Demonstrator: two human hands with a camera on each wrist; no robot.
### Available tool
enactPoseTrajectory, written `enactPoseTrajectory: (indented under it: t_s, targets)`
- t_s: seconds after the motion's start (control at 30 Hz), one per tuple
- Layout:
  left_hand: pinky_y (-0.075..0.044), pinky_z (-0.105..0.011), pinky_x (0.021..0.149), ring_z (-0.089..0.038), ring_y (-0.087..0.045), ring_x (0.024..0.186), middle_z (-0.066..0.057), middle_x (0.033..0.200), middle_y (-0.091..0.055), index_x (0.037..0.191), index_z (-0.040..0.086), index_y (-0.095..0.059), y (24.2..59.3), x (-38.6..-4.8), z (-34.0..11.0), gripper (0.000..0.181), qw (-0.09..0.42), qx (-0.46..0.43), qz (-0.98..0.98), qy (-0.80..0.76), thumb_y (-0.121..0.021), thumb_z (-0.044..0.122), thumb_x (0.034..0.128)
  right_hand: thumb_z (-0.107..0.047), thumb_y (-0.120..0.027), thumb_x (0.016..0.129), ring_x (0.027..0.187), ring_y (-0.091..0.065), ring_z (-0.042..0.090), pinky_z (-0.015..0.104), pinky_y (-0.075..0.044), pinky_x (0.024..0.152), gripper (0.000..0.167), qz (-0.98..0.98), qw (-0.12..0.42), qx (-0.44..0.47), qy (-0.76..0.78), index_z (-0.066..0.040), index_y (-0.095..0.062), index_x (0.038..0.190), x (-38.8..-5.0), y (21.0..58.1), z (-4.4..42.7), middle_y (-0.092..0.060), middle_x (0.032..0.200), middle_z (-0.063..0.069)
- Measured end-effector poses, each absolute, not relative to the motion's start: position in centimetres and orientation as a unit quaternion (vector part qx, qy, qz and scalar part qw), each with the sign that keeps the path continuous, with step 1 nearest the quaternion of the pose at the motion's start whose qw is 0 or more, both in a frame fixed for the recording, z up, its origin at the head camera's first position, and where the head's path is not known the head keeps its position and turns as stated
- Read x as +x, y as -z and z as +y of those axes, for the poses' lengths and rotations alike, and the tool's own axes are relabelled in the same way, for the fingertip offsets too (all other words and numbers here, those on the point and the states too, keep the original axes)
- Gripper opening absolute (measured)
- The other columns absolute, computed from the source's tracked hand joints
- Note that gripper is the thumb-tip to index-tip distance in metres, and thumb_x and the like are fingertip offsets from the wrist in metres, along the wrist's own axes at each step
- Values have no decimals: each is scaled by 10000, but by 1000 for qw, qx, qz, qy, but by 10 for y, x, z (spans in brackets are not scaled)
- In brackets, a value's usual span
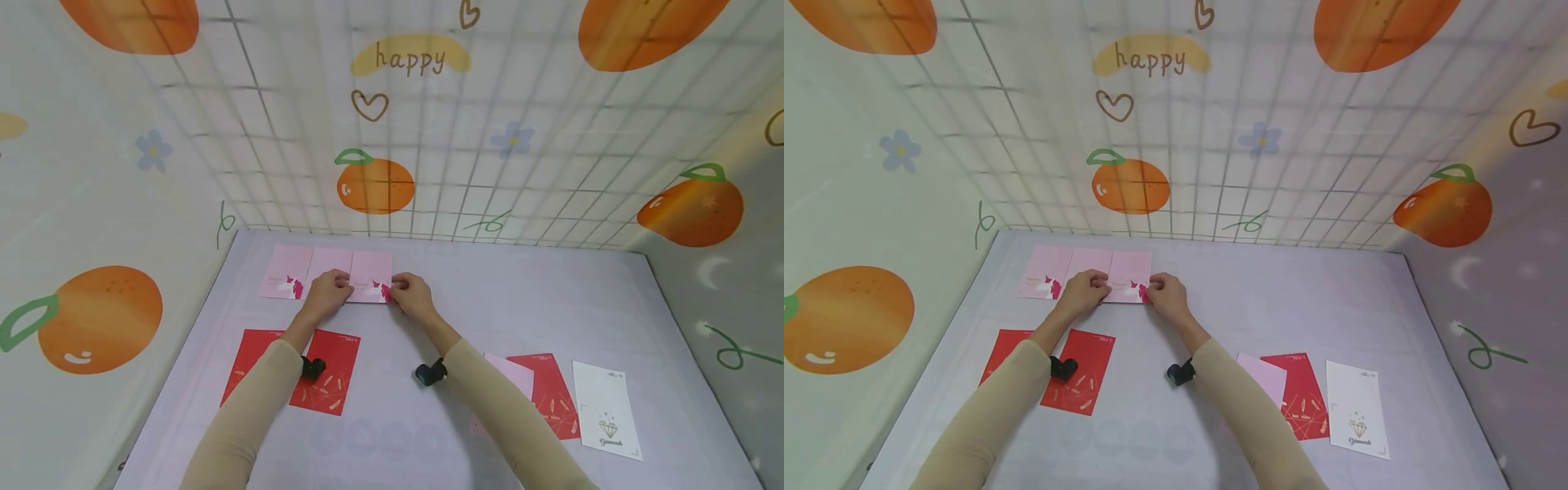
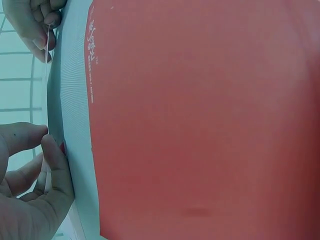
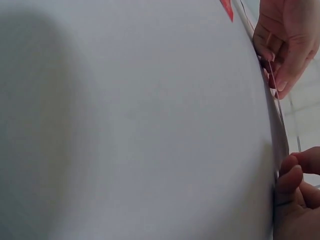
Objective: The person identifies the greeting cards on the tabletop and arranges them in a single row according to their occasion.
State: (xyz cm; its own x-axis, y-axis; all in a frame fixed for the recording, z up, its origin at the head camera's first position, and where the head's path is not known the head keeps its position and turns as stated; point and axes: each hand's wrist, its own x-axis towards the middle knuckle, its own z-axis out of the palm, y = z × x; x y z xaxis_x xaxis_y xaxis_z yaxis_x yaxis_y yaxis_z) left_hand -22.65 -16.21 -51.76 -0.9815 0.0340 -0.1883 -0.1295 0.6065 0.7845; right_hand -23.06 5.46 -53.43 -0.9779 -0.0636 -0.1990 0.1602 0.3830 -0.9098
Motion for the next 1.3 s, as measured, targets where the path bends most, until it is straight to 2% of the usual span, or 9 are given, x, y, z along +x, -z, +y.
enactPoseTrajectory:
  t_s: [0.67,0.87,1.0,1.2,1.3]
  targets:
    - [-554,-417,871,-295,-614,1031,-136,1164,-631,1292,40,-590,516,-225,-163,386,93,-39,891,-442,-653,229,961,-91,-613,915,598,-549,149,250,-483,507,296,832,88,16,547,-27,-651,1201,-229,536,54,-631,858,62]
    - [-546,-428,884,-298,-612,1039,-134,1149,-639,1271,37,-604,515,-223,-162,367,81,-32,892,-444,-651,229,962,-92,-618,916,635,-581,152,250,-497,527,295,828,85,14,554,-24,-652,1201,-228,534,55,-642,885,65]
    - [-549,-406,856,-270,-615,994,-105,1121,-645,1261,58,-618,509,-220,-159,365,72,-26,887,-456,-668,249,954,-96,-638,927,706,-642,202,259,-527,562,315,818,85,-5,569,-8,-644,1229,-221,529,61,-659,933,77]
    - [-548,-368,761,-200,-670,788,-73,1075,-668,1259,53,-628,493,-209,-151,385,55,0,874,-482,-684,258,939,-104,-672,936,812,-677,328,304,-559,608,349,808,69,-54,583,19,-621,1258,-206,512,76,-673,966,96]
    - [-551,-359,746,-175,-681,770,-56,1071,-670,1262,60,-624,485,-198,-146,380,45,20,868,-493,-688,257,943,-115,-689,938,811,-671,297,300,-557,617,346,808,57,-71,582,10,-624,1254,-196,503,84,-677,968,80]
